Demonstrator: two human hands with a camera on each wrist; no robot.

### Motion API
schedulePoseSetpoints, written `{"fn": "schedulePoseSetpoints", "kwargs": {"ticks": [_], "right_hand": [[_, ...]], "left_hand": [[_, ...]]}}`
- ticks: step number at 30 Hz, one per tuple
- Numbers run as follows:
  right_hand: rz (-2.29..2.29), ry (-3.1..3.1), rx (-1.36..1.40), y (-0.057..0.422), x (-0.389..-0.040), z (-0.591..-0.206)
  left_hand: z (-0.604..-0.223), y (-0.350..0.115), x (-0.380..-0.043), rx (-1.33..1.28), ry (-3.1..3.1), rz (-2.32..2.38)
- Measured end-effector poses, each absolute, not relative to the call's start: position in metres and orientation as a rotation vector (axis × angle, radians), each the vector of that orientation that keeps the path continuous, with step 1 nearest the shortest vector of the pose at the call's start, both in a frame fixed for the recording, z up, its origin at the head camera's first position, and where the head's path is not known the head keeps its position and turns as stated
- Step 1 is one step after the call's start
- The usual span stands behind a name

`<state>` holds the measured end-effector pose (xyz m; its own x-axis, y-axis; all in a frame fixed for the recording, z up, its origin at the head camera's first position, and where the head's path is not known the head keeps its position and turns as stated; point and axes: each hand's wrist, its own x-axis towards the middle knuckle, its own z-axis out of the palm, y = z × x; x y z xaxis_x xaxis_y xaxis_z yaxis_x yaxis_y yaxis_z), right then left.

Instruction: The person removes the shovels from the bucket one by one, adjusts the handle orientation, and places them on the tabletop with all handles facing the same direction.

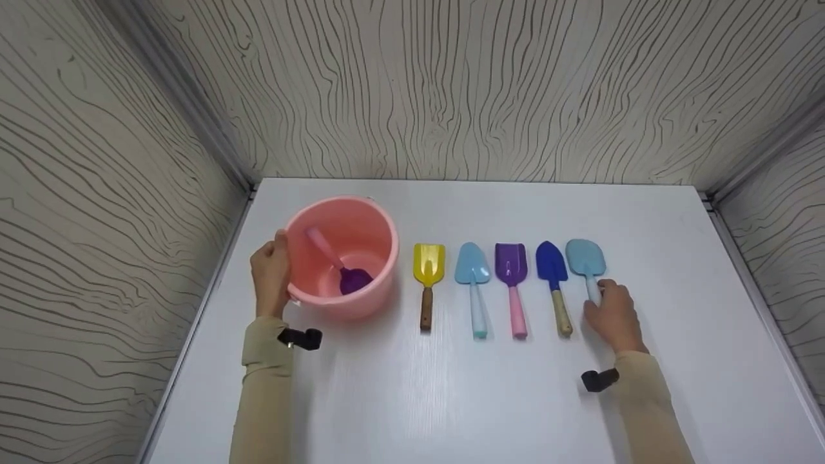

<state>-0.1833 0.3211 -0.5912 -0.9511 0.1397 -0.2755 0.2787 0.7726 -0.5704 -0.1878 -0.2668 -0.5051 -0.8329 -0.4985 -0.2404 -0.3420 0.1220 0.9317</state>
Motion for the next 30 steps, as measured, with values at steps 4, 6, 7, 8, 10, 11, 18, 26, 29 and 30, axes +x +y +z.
{"fn": "schedulePoseSetpoints", "kwargs": {"ticks": [4,6,7,8,10,11,18,26,29,30], "right_hand": [[-0.943,2.752,0.338,0.32,-0.182,-0.589],[-0.947,2.759,0.337,0.319,-0.182,-0.589],[-0.951,2.763,0.336,0.319,-0.182,-0.589],[-0.953,2.768,0.335,0.318,-0.182,-0.588],[-0.953,2.786,0.327,0.316,-0.182,-0.587],[-0.95,2.799,0.321,0.315,-0.183,-0.586],[-0.972,2.909,0.19,0.296,-0.193,-0.569],[-1.053,2.956,-0.108,0.246,-0.21,-0.534],[-1.046,2.952,-0.197,0.224,-0.216,-0.523],[-1.044,2.95,-0.235,0.217,-0.217,-0.519]], "left_hand": [[-0.505,-0.267,-0.187,0.859,-2.244,-1.827],[-0.504,-0.267,-0.186,0.867,-2.235,-1.835],[-0.504,-0.267,-0.186,0.866,-2.235,-1.839],[-0.504,-0.267,-0.186,0.865,-2.235,-1.844],[-0.504,-0.266,-0.186,0.859,-2.236,-1.847],[-0.503,-0.266,-0.186,0.855,-2.239,-1.848],[-0.504,-0.267,-0.187,0.851,-2.232,-1.861],[-0.504,-0.267,-0.186,0.853,-2.228,-1.856],[-0.505,-0.268,-0.187,0.85,-2.225,-1.857],[-0.505,-0.268,-0.187,0.852,-2.226,-1.853]]}}
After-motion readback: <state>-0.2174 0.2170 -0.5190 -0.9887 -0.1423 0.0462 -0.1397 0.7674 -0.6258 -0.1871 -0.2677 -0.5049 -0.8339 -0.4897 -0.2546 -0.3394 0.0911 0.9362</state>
